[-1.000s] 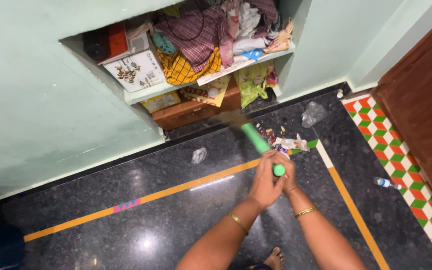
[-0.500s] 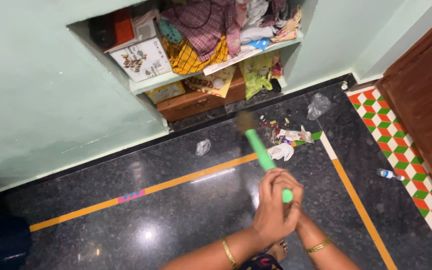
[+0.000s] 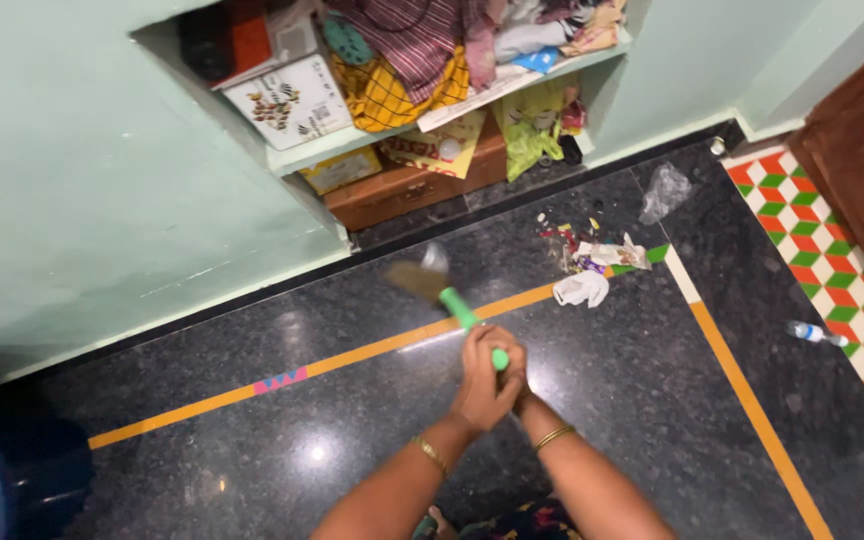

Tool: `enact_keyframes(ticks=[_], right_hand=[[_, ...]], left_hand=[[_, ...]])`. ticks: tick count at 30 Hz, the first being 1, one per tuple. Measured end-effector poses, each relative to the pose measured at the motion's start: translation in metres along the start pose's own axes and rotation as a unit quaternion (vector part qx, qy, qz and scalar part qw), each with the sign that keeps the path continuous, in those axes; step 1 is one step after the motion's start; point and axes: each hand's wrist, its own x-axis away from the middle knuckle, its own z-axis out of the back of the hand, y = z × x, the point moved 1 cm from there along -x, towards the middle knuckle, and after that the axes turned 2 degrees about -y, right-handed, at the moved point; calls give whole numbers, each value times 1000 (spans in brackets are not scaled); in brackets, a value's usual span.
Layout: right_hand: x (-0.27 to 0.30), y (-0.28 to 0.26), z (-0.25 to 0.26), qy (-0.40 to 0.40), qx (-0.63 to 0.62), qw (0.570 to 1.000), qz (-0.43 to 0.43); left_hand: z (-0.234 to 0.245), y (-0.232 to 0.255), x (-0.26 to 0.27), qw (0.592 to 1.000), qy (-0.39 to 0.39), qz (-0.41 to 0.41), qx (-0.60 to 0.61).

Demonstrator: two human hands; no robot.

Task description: The person sweeps a dark tiled floor using a green-handled broom. They gather scattered debris, including paper and wrappers, into a pile near a wooden door and a blue bucket. The person moves around the room to collect trash from different areas.

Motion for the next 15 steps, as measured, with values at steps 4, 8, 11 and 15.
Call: enact_keyframes(ticks=[4,8,11,15], right_hand=[[-21,2,85,102,90,990,-24],[-62,-43,146,105,301,946,62],[-69,-93,169,126,279,949,71],[-61,-128,177,138,221,957,125]], left_hand=[[-44,-21,-43,991,-130,6,33],[-85,9,-89,991,-113,-22,63],[-95,60,-106,992,-110,27,58],[-85,128,-113,998,-48,-14,26]])
